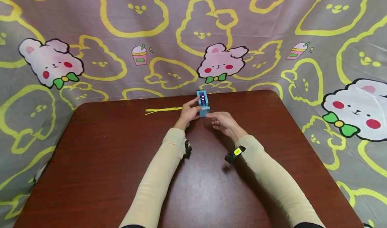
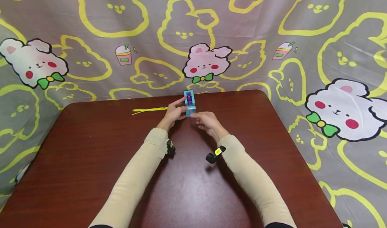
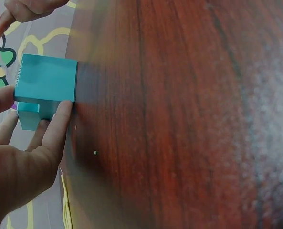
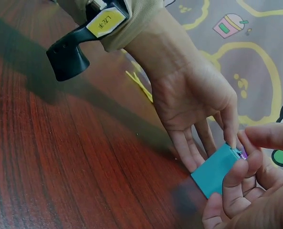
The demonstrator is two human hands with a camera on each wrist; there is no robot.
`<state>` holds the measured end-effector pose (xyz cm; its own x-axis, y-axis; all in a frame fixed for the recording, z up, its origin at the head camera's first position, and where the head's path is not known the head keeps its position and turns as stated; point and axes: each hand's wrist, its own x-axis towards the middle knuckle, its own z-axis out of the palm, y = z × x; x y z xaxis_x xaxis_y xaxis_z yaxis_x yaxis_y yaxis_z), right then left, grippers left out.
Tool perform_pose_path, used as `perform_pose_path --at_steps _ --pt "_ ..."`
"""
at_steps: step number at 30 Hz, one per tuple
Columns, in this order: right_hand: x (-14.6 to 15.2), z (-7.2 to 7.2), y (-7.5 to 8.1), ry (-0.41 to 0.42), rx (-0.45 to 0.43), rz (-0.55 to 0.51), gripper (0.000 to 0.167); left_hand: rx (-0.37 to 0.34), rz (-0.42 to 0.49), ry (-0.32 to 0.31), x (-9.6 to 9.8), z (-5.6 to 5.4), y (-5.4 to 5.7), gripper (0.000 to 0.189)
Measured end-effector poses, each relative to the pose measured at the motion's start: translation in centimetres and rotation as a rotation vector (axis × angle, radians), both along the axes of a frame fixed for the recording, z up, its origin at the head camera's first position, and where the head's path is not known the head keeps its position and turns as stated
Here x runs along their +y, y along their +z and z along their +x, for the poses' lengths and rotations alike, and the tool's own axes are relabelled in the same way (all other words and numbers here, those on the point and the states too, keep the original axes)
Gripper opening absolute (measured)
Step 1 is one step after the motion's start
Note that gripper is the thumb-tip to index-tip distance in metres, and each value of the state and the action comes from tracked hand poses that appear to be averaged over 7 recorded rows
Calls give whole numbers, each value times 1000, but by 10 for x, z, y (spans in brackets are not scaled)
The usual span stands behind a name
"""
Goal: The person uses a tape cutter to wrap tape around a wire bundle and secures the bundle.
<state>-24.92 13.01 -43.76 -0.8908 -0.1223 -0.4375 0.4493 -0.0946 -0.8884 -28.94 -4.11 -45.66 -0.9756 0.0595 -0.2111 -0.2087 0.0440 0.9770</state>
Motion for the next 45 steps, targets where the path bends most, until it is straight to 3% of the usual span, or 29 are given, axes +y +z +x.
perform_pose_path --at_steps 16,45 --pt "1 12 1 5 -17 -62 15 -4 17 -1 -1 0 -1 51" --pt "7 27 2 27 -1 -79 16 7 13 15 0 -2 -3 51"
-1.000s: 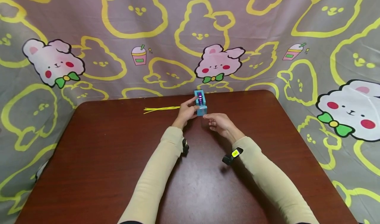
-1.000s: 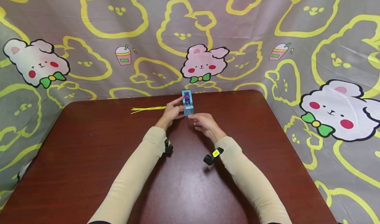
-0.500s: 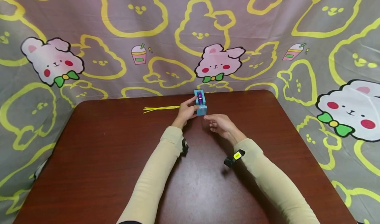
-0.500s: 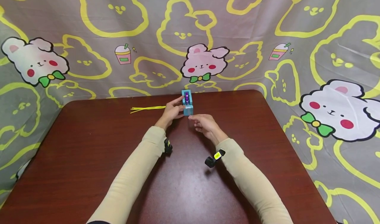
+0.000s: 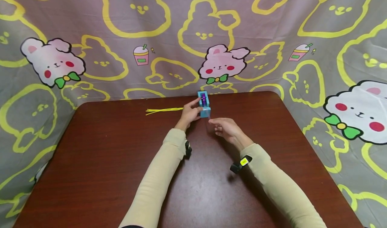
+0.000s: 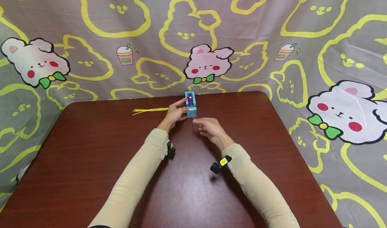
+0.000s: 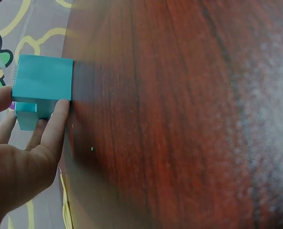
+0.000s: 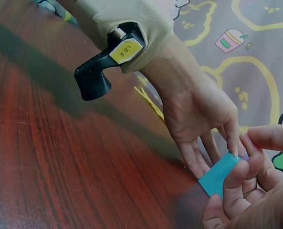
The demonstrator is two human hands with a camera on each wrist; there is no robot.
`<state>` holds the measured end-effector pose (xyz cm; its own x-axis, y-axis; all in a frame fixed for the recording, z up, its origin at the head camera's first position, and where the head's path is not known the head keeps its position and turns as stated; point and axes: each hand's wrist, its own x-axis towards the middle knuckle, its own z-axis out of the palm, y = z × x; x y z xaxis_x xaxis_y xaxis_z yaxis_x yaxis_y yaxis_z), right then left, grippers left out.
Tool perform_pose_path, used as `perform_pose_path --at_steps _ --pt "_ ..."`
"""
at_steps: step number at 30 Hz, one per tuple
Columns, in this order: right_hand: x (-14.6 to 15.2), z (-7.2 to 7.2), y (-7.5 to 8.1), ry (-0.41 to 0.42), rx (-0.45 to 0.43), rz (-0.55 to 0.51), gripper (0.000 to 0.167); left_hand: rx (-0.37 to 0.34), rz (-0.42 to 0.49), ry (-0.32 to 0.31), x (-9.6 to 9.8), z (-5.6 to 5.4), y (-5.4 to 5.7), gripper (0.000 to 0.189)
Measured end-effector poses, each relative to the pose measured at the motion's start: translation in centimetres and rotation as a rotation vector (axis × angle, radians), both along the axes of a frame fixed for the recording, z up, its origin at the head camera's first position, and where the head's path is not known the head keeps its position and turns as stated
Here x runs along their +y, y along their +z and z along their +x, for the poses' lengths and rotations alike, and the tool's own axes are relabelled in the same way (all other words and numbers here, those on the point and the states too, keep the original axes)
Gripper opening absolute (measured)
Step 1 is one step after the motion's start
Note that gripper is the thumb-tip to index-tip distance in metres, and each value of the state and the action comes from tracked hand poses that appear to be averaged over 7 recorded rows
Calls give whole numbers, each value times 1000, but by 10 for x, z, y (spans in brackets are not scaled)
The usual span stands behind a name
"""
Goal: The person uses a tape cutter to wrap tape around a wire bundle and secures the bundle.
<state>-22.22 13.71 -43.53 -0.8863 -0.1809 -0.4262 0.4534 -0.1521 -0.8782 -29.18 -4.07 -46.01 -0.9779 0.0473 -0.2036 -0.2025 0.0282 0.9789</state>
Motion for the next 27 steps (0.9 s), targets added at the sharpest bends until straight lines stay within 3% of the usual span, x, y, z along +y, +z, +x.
perform_pose_path --at_steps 27 --pt "7 18 4 62 33 -46 19 -17 3 -10 0 2 2 51"
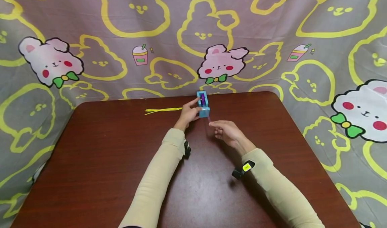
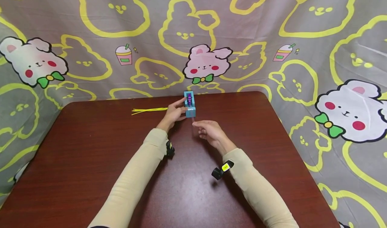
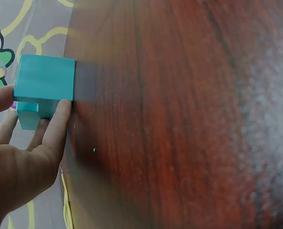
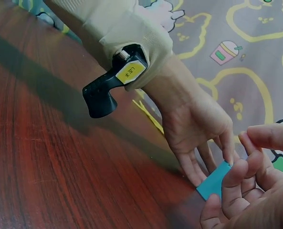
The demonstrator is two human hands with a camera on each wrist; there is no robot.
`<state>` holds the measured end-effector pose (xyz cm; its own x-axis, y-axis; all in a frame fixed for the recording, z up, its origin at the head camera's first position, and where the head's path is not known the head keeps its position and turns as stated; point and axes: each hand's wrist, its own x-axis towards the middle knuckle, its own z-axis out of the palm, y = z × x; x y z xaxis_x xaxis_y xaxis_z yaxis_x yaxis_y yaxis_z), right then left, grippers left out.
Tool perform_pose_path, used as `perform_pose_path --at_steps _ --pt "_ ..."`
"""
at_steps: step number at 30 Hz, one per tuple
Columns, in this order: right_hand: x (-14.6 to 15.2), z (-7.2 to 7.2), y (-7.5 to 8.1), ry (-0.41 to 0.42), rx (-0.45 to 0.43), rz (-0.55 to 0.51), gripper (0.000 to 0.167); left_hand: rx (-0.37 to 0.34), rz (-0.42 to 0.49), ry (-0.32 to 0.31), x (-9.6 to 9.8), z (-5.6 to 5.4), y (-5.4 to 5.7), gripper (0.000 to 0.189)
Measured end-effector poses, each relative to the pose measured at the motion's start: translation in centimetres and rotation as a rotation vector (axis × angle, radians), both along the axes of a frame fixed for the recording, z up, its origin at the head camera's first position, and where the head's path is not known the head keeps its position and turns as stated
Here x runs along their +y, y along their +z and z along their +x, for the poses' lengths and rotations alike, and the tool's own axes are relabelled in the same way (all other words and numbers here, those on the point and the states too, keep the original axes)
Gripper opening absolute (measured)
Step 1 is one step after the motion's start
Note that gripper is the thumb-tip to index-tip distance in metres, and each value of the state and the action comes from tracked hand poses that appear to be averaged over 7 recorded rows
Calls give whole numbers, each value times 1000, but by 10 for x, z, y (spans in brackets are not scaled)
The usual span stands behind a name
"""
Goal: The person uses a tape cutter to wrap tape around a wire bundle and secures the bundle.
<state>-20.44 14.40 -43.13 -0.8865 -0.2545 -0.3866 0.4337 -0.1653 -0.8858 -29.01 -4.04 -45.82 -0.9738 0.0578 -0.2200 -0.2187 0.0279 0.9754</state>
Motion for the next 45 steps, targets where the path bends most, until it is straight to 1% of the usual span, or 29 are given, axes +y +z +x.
perform_pose_path --at_steps 7,11,21,31,39,45 --pt "0 5 -1 11 6 -18 20 -5 -8 -6 -2 1 1 51" --pt "0 8 0 -1 8 -20 21 0 -1 -15 -2 1 2 51" --pt "0 16 3 3 16 -40 22 3 -3 -16 -2 0 -1 51" --pt "1 24 4 24 41 -50 21 4 -1 -16 -3 2 1 51" --pt "3 29 4 31 32 -64 21 -4 1 -16 -2 2 2 52" --pt "4 31 2 44 43 -64 20 8 -3 -9 -1 2 1 52"
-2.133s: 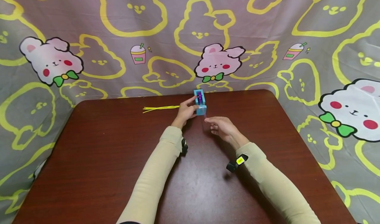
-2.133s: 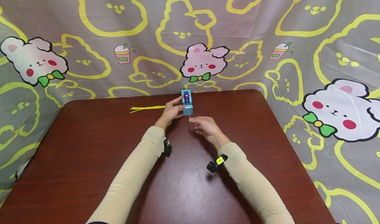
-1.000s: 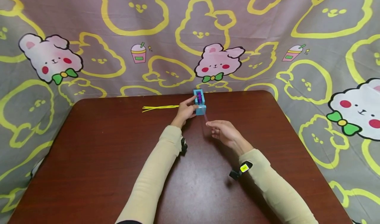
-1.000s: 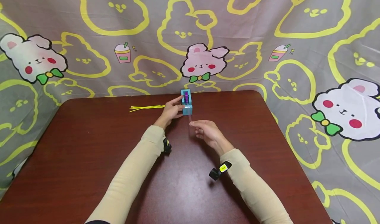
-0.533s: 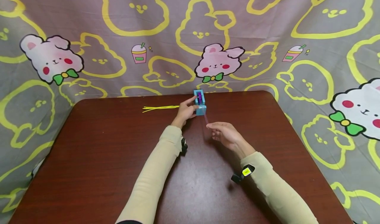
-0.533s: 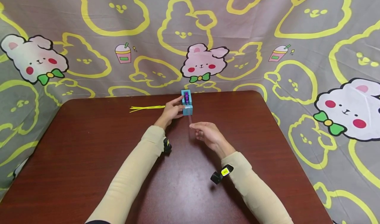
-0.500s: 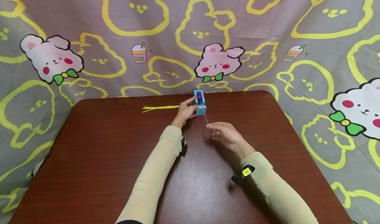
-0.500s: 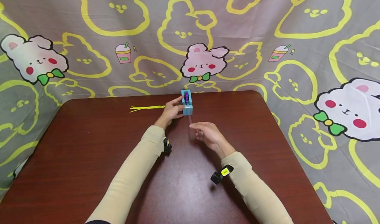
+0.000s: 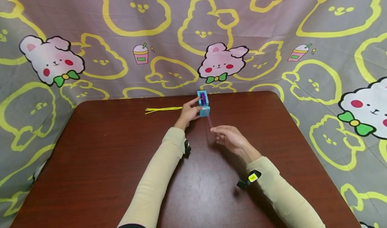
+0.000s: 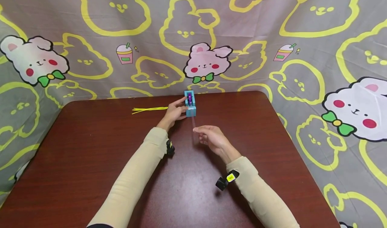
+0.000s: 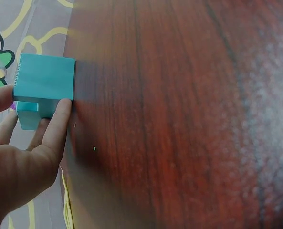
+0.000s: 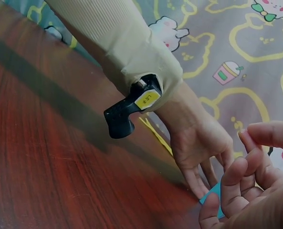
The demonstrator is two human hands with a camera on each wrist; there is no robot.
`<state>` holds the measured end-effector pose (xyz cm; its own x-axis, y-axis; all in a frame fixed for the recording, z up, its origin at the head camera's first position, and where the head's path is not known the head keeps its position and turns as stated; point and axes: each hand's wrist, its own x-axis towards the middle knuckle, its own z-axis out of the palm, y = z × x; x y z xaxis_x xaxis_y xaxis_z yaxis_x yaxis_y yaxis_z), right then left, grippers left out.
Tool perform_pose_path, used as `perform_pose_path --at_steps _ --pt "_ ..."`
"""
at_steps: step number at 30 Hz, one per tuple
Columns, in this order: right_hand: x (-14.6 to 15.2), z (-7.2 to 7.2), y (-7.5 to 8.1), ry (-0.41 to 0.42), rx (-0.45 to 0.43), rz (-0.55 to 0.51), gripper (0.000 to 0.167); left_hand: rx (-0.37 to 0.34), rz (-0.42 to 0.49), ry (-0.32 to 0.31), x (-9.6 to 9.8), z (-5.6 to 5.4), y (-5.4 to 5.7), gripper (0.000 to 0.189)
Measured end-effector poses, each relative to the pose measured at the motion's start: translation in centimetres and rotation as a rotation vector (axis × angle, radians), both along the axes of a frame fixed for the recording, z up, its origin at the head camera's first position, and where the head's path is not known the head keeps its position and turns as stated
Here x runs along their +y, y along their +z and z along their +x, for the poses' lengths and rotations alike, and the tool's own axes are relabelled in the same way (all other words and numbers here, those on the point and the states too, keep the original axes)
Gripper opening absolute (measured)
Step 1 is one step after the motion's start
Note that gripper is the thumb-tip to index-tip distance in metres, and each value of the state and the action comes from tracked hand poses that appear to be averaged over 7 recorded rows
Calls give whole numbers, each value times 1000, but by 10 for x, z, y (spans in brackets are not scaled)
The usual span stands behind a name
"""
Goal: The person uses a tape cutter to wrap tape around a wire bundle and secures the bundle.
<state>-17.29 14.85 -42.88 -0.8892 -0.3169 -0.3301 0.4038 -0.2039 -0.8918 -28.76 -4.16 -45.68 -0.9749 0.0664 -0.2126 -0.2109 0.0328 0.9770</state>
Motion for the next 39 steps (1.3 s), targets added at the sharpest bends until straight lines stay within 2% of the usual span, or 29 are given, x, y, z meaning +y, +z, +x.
perform_pose_path --at_steps 23,39 --pt "-1 16 -4 19 12 -26 23 2 11 -8 -1 -3 -3 53" --pt "3 28 -3 37 22 -37 21 -3 -19 -7 0 -2 -1 51"
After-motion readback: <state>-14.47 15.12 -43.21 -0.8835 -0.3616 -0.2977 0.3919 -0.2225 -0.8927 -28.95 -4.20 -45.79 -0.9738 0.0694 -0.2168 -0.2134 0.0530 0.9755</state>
